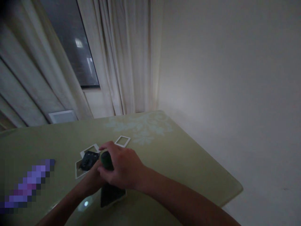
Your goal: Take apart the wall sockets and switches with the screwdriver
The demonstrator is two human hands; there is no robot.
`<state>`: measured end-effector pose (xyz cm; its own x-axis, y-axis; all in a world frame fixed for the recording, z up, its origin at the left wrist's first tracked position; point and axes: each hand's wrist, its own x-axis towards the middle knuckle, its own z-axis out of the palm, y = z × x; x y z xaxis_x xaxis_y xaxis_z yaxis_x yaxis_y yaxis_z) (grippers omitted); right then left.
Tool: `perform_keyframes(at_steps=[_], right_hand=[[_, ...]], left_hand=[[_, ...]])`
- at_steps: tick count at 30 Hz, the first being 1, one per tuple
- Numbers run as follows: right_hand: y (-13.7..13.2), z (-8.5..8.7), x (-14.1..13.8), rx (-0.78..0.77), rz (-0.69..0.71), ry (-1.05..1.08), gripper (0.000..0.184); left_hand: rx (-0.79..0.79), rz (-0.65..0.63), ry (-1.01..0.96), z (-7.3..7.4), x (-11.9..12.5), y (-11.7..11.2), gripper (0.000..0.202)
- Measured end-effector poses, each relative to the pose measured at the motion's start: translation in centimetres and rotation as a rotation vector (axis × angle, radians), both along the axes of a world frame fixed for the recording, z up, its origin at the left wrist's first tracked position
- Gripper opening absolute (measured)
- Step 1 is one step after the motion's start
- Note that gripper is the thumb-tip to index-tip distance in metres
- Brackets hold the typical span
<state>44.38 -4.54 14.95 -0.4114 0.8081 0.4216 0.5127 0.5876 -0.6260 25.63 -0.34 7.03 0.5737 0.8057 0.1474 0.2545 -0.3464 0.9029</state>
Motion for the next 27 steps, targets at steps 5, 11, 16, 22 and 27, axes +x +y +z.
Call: perform_keyframes(at_steps=[5,11,16,22,27], right_hand=[[0.0,-0.3,0.2,0.015,-0.022,-0.007,0.051],[-0.1,-0.2,0.4,-0.008,-0.015,0.026,0.056],[-0.2,0.0,0.6,-0.047,-0.008,0.076,0.051],[0.0,0.0,0.7,0.058,-0.098,0.158,0.041],[0.4,-0.9,0.6,0.1,-0.1,0.254,0.042]], left_hand=[[0.02,0.018,-0.015,0.4,-0.2,-0.2,0.024],[0.031,0.014,-0.046,1.1,-0.2,-0.5,0.028],[0.038,0.051,-0.098,1.5,1.2,-0.8,0.028],[0.171,0.12,-0.079,2.1,0.4,-1.2,0.028],[0.133,0.02,0.224,-0.7,-3.6,-1.5,0.066]])
